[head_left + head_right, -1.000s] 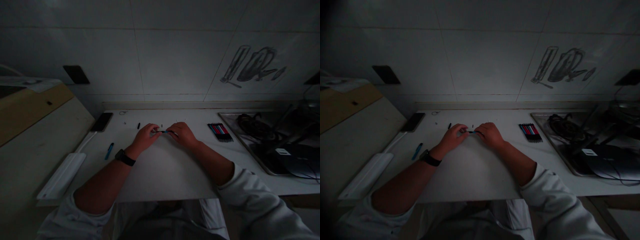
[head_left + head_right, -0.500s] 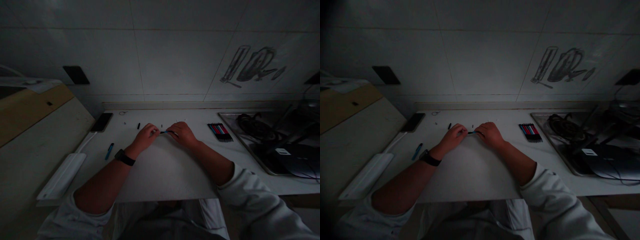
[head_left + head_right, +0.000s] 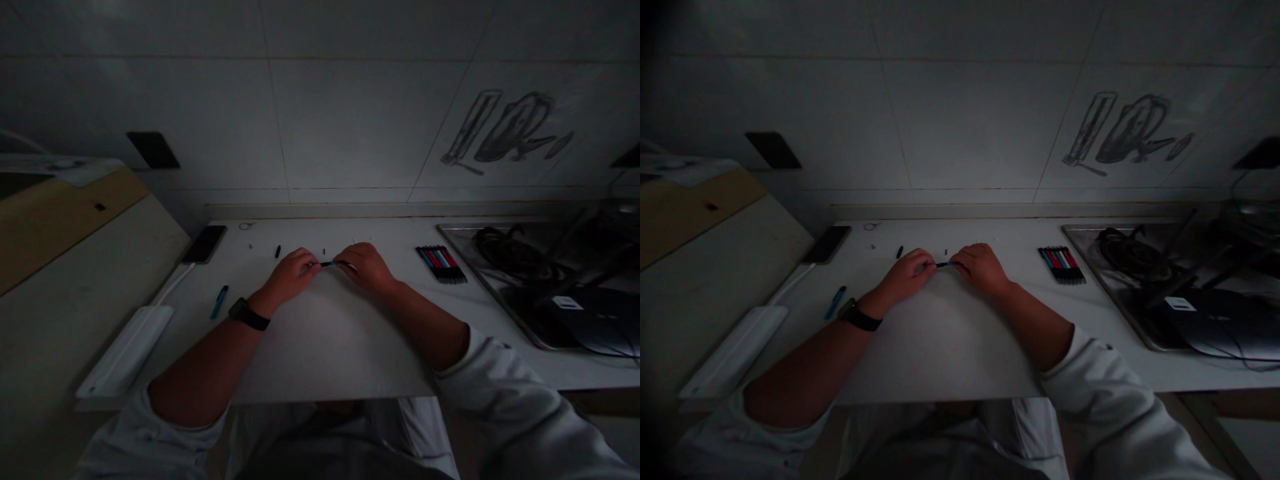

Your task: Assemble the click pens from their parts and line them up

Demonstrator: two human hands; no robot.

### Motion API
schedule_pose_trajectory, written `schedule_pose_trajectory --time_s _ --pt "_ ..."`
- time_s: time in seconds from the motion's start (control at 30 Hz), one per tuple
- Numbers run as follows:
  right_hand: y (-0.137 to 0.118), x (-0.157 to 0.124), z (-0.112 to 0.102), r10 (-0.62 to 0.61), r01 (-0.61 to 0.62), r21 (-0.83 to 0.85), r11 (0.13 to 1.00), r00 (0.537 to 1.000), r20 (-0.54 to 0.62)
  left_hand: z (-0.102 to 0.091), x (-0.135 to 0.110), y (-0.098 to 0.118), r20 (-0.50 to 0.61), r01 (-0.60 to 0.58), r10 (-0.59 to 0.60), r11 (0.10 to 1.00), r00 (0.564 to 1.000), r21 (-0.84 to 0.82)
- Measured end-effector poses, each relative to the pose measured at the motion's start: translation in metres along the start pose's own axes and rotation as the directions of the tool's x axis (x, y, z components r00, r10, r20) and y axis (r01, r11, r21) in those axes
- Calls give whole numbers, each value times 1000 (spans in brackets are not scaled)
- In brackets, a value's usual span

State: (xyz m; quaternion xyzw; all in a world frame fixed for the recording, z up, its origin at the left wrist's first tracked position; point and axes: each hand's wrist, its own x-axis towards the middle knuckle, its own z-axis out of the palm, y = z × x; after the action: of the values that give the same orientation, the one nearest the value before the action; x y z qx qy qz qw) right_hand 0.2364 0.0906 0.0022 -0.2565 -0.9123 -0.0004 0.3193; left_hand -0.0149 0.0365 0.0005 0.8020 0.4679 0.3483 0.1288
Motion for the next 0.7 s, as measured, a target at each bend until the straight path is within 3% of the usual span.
schedule_pose_trajectory --time_s 0.3,0.53,0.7 --pt "-3 0 0 -27 27 16 1000 1000 5 4 1 2 33 5 -3 997 999 -76" --pt "-2 -1 2 -5 5 13 1000 999 41 5 -1 1 -57 12 -14 999 998 -48" --pt "-3 0 -1 19 -19 8 1000 1000 14 3 -2 -1 -62 36 -40 997 997 -65"
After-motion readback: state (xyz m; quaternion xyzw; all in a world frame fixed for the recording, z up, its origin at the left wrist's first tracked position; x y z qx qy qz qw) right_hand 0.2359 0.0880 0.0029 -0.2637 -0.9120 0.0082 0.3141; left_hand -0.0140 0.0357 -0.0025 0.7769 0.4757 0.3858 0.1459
